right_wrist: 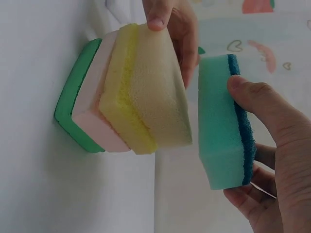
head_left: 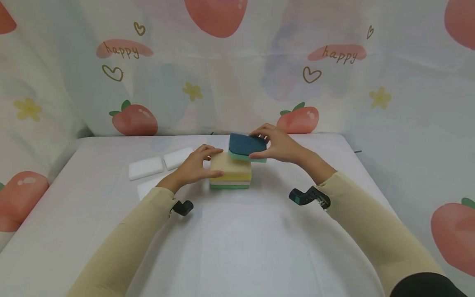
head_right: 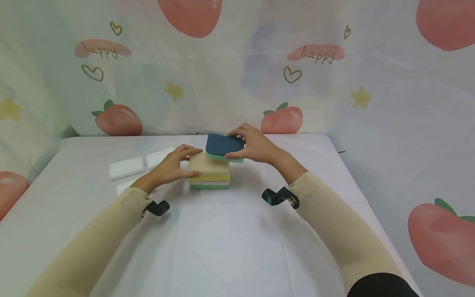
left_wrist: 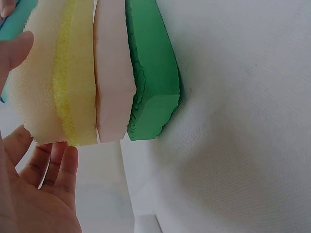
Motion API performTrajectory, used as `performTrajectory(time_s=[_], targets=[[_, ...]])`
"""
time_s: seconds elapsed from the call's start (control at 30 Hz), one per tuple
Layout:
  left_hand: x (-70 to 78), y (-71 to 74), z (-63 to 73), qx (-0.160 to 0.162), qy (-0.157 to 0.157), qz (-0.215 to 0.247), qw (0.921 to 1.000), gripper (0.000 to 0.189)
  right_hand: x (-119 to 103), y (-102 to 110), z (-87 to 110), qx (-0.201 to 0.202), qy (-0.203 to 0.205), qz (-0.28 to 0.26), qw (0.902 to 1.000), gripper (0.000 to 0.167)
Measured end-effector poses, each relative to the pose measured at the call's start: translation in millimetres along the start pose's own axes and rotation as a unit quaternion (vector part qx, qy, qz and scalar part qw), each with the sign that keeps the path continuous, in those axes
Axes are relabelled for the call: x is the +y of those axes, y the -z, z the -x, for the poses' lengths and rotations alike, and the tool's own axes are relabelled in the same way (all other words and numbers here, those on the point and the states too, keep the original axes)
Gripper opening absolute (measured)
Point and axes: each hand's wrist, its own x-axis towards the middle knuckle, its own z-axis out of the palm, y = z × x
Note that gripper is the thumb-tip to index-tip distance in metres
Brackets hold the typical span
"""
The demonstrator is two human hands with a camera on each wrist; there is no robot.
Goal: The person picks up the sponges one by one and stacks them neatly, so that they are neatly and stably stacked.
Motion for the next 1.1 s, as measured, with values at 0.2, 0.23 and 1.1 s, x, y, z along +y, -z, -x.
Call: performTrajectory(time_s=[0.2,0.23,1.1], targets=[[-0.6,0.5,-0.1,-0.003,0.005,-0.003,1.0000,0.074,-5,-7,-3.8,-0.004,0.000,0.000,1.0000,0.061],[-0.6,0.5,-0.1,-0.004,0.006,-0.004,1.0000,0.074,-6,-8,-4.4,-0.005,0.000,0.002,1.0000,0.061],[-4.4,-1.8,-0.6,0.002,0.023,0.029,0.9993,0.073,-23,-25,-14.8,-0.030,0.015,-0.006,0.9994,0.065]])
